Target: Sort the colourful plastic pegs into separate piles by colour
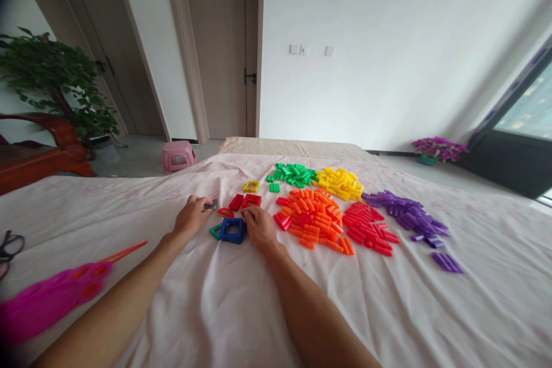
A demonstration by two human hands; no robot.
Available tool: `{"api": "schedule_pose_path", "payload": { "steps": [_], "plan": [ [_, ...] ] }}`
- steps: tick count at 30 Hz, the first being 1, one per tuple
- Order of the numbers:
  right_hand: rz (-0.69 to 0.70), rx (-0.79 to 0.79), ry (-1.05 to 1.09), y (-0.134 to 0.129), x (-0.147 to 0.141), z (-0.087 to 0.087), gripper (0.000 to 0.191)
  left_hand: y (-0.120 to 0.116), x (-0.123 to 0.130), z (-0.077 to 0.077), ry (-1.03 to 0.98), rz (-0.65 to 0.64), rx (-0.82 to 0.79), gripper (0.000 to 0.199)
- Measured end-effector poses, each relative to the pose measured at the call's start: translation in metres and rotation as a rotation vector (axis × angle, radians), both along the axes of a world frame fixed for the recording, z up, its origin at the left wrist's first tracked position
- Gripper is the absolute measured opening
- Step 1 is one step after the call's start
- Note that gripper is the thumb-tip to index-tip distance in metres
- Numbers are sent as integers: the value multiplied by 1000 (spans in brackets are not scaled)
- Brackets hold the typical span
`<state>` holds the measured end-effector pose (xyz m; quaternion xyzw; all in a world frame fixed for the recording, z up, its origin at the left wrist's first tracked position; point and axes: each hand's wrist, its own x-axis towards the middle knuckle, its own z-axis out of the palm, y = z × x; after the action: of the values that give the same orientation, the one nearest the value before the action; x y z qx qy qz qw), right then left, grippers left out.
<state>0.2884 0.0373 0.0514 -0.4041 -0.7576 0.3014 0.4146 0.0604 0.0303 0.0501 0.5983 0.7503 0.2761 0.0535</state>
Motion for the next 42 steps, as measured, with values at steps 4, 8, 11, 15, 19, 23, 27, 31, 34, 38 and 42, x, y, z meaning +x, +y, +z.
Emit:
{"api": "schedule_pose_path", "payload": {
  "steps": [4, 8, 11, 15, 19, 23, 27, 31, 34, 38, 42],
  "plan": [
    [8, -1, -2, 0, 1, 0, 31, 6, -3, 1, 40, -11, 7, 16],
    [-6, 6, -9, 2, 0, -3, 31, 20, 0, 8, 49, -39, 28, 20],
    [-17, 5, -5, 3, -1, -2, 31, 33, 7, 13, 83, -83, 43, 22],
    [-23, -9, -4, 2, 0, -1, 30, 35, 7, 11, 180, -19, 33, 34],
    [-22, 2, -9, 1, 0, -1, 30, 20, -17, 2, 280, 216, 2, 41],
    [-13, 18, -23, 2, 0, -1, 30, 6, -56, -3, 301, 430, -74, 48],
    [-14, 20, -29, 1, 0, -1, 30, -2, -89, -1, 403, 463, -158, 49],
    [-41, 32, -71, -2, -1, -1, 28, -7, -106, 1, 417, 320, -266, 50],
    [-43, 67, -118, -4, 0, 0, 28, -10, -112, 3, 409, 275, -286, 50],
    [-58, 207, -162, -17, -1, 9, 27, -17, -125, 2, 467, 334, -201, 49],
    [166, 403, -293, -55, -18, 33, 23, -25, -148, 0, 503, 501, -166, 54]
  ]
}}
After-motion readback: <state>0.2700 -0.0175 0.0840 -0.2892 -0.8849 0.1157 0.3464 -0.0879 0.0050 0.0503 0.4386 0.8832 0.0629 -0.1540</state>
